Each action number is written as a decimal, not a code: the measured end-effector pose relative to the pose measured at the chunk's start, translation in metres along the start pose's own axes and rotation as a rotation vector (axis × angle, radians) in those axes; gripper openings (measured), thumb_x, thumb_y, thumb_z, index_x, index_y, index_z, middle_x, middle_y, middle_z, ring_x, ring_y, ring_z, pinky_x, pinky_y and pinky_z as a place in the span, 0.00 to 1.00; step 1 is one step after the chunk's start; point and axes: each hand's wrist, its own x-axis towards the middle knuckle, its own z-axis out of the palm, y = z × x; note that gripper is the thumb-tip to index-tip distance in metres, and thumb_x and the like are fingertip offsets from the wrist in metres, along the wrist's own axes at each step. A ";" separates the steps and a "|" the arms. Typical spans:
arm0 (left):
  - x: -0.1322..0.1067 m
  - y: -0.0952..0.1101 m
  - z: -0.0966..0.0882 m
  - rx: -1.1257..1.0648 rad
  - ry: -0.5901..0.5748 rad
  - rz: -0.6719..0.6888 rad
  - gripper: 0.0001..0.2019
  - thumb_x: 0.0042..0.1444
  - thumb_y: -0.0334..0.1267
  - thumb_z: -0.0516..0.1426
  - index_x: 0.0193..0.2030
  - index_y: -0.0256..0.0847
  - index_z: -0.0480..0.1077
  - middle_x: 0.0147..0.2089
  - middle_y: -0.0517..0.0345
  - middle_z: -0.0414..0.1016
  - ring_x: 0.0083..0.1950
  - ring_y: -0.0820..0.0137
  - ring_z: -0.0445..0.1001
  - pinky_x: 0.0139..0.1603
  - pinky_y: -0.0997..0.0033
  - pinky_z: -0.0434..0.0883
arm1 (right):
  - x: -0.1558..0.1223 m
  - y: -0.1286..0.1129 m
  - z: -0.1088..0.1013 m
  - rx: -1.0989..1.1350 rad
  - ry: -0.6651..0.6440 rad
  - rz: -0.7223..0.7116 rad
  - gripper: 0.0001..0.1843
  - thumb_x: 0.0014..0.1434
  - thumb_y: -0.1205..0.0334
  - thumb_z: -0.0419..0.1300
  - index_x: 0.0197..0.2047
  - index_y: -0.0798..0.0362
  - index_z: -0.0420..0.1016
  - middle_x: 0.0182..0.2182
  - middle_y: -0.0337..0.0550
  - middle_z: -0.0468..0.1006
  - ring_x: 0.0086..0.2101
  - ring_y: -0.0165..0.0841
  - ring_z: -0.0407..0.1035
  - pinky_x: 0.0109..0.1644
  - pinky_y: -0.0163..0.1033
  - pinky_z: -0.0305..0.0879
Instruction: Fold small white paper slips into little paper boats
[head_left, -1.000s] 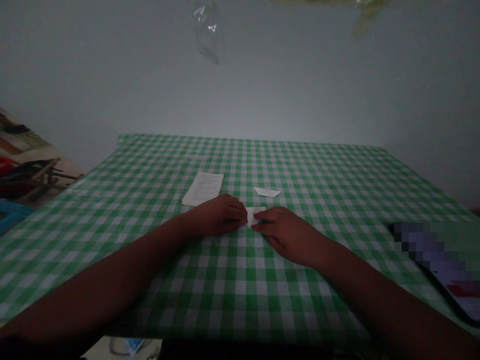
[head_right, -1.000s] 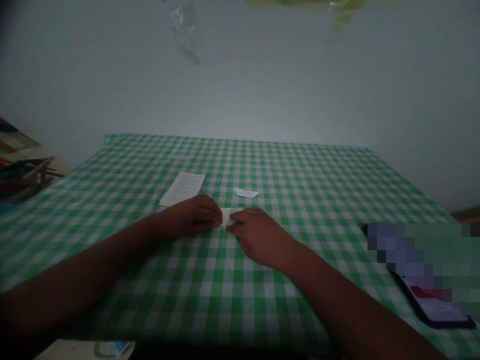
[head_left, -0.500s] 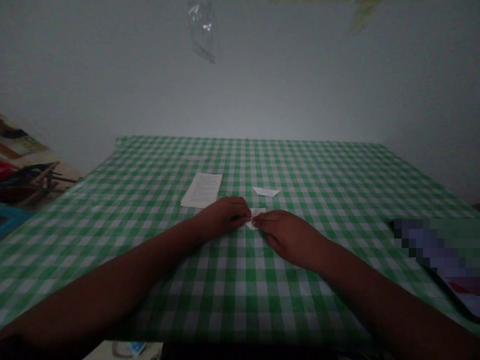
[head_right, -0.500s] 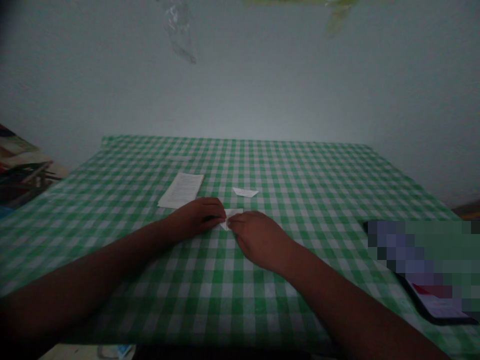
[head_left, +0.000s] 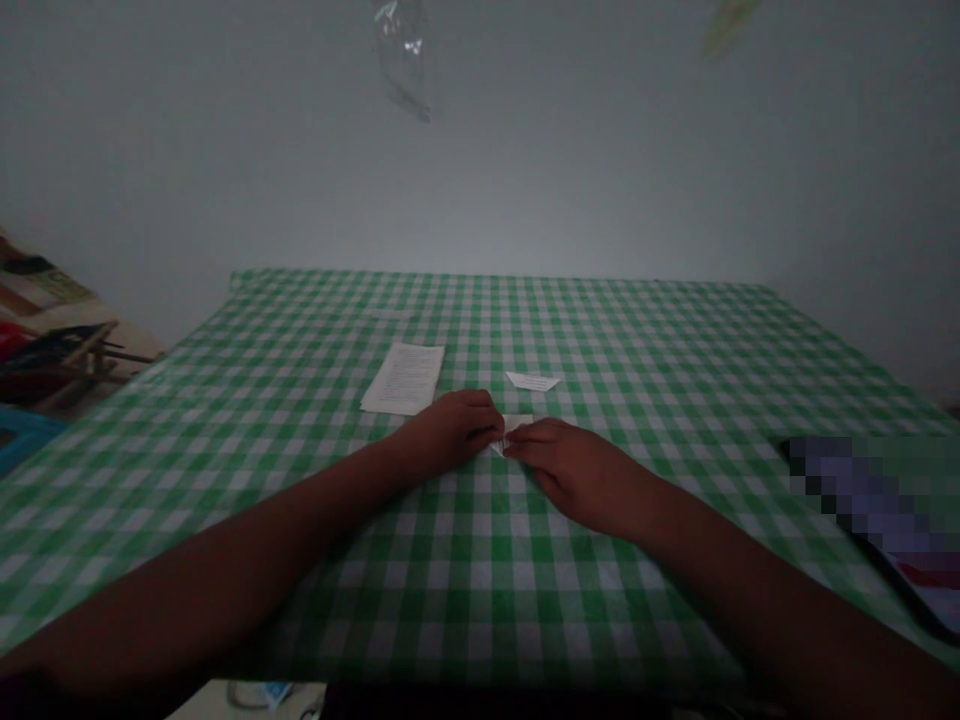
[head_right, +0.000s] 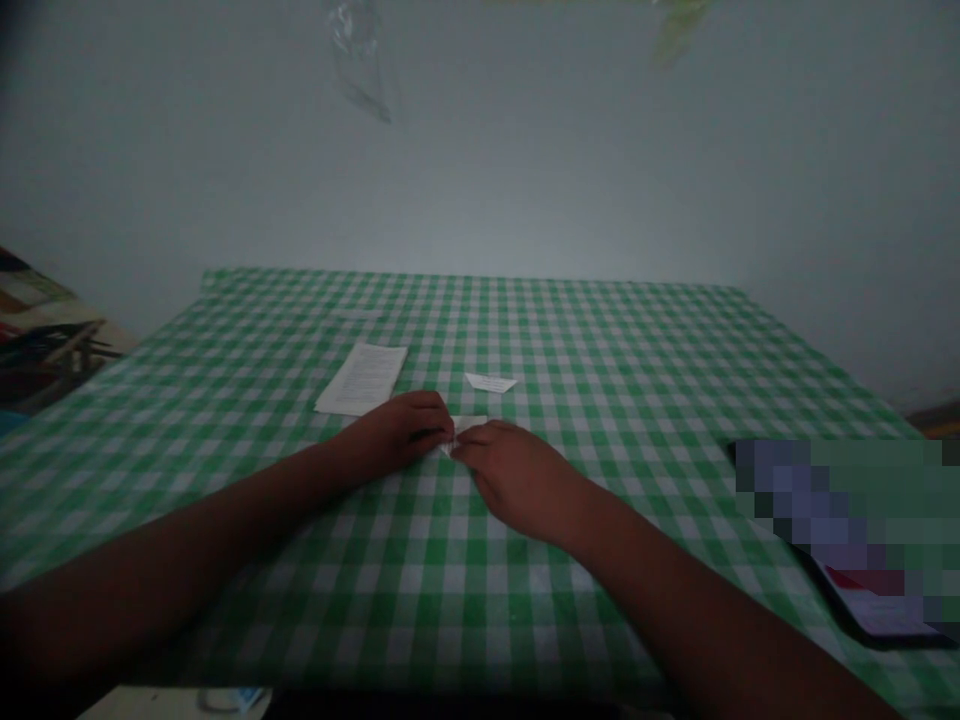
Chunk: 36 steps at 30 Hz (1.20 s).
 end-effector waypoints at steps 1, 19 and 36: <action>0.000 0.000 0.000 -0.008 -0.001 -0.002 0.10 0.67 0.35 0.52 0.40 0.38 0.74 0.40 0.55 0.71 0.42 0.70 0.70 0.45 0.69 0.68 | 0.000 0.000 -0.001 0.003 -0.003 -0.002 0.20 0.65 0.71 0.51 0.56 0.55 0.75 0.53 0.50 0.77 0.52 0.36 0.71 0.60 0.44 0.65; -0.001 -0.006 0.010 0.032 0.126 -0.079 0.05 0.62 0.37 0.59 0.42 0.39 0.72 0.41 0.55 0.71 0.47 0.65 0.69 0.50 0.64 0.68 | 0.000 -0.002 -0.001 -0.017 -0.057 -0.009 0.22 0.64 0.74 0.50 0.59 0.59 0.72 0.55 0.53 0.75 0.54 0.39 0.69 0.62 0.47 0.65; -0.008 0.004 0.002 0.125 0.020 -0.064 0.09 0.61 0.40 0.60 0.43 0.38 0.77 0.45 0.51 0.73 0.49 0.64 0.70 0.53 0.63 0.69 | -0.002 0.011 0.012 -0.003 0.038 0.030 0.23 0.64 0.72 0.50 0.61 0.57 0.69 0.58 0.57 0.69 0.57 0.42 0.65 0.60 0.51 0.67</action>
